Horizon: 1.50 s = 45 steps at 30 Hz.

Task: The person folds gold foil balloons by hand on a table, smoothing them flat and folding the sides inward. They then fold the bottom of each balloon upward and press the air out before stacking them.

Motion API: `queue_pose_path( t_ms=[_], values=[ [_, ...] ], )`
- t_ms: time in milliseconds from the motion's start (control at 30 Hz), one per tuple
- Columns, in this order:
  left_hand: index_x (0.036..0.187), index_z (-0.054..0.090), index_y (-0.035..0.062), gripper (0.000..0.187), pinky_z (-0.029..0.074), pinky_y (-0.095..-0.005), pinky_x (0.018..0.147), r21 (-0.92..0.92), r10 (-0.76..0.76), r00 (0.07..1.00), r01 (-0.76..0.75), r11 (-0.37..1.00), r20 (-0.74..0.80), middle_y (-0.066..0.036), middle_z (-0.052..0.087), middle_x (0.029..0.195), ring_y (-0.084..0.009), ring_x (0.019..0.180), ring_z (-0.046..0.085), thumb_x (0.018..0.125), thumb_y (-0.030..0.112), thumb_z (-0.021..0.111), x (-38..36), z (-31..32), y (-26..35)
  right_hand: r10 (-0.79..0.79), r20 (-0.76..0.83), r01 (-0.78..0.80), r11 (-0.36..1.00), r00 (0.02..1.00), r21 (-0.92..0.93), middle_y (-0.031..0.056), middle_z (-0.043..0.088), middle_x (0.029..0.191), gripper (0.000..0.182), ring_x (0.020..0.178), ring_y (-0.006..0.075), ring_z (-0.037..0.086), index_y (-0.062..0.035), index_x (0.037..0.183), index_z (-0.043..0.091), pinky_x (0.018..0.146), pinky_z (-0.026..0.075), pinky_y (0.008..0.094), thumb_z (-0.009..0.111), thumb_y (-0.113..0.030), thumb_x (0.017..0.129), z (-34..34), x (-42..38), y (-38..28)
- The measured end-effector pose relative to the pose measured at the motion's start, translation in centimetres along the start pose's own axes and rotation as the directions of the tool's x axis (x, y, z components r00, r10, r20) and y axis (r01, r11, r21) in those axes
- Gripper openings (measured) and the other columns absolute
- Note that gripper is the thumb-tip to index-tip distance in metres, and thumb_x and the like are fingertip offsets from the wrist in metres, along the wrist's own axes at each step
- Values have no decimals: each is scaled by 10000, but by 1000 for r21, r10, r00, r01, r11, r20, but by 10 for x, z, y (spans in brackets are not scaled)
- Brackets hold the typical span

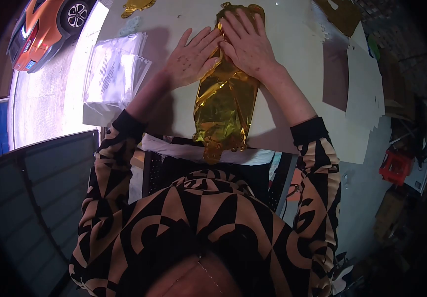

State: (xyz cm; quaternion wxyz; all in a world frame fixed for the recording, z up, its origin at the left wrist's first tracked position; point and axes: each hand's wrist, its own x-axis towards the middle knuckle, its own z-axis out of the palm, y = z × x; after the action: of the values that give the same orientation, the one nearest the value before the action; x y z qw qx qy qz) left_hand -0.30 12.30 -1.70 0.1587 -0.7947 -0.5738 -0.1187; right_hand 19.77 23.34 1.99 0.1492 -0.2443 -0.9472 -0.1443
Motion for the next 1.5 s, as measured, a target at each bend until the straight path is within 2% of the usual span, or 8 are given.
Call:
queue_pose_path(
  t_ms=[133,533,633,733,1100,1300,1433,1500],
  values=[
    [1498,510,110,583,167,-566,1250,-1,3,1000,-3,1000,10,-77,482,1559,-244,1504,349,1055,482,443,1,-7,2,-134,22,122,951,991,285,37,282,1703,592,1577,251,223,-171,1633,316,1309,122,448,294,-455,1114,13,8,-3],
    [1467,534,54,631,187,-572,1237,-78,-29,997,24,997,-70,-138,493,1552,-296,1492,368,999,477,545,-10,-15,13,-101,16,91,943,995,321,48,314,1692,621,1576,229,236,-143,1647,274,1305,149,430,297,-466,1118,30,3,-1],
    [1569,403,49,659,115,-561,1270,-192,-77,997,77,978,7,-152,387,1637,-317,1541,311,1038,420,525,-24,-27,22,-125,-3,121,948,992,293,61,327,1685,611,1572,232,245,-135,1637,295,1302,158,433,330,-447,1114,28,2,-1],
    [1477,515,31,658,173,-570,1245,-279,-44,995,18,960,-85,-150,494,1553,-307,1483,392,932,362,678,-42,-42,32,-138,8,132,963,990,234,72,332,1681,600,1569,239,254,-129,1629,308,1298,170,438,366,-415,1106,28,2,-1],
    [1571,417,64,705,97,-521,1289,-471,165,952,-25,882,259,-139,397,1637,-293,1550,301,944,276,658,-79,-89,54,-116,25,107,967,993,231,80,333,1678,590,1565,249,262,-117,1623,314,1301,167,450,382,-381,1100,22,1,-5],
    [1577,407,53,668,152,-509,1288,-583,287,912,-67,810,294,-153,425,1615,-294,1526,354,1004,361,556,-90,-104,54,-110,100,86,971,989,225,87,283,1700,608,1582,257,213,-131,1650,256,1308,131,448,345,-398,1112,18,3,-6],
    [1562,418,28,628,265,-492,1261,-716,107,974,71,694,201,-195,485,1556,-347,1449,454,1026,342,506,-59,-99,42,-88,117,44,942,989,332,90,246,1714,625,1594,261,175,-120,1656,237,1313,109,435,329,-416,1113,19,4,-5],
    [1448,541,36,444,384,-469,1181,-685,42,998,2,728,48,-184,551,1479,-350,1388,511,1041,216,533,-35,-91,38,-37,125,-34,855,991,517,104,235,1717,638,1601,269,155,-103,1652,241,1314,108,427,336,-417,1105,13,6,1]
  ],
)
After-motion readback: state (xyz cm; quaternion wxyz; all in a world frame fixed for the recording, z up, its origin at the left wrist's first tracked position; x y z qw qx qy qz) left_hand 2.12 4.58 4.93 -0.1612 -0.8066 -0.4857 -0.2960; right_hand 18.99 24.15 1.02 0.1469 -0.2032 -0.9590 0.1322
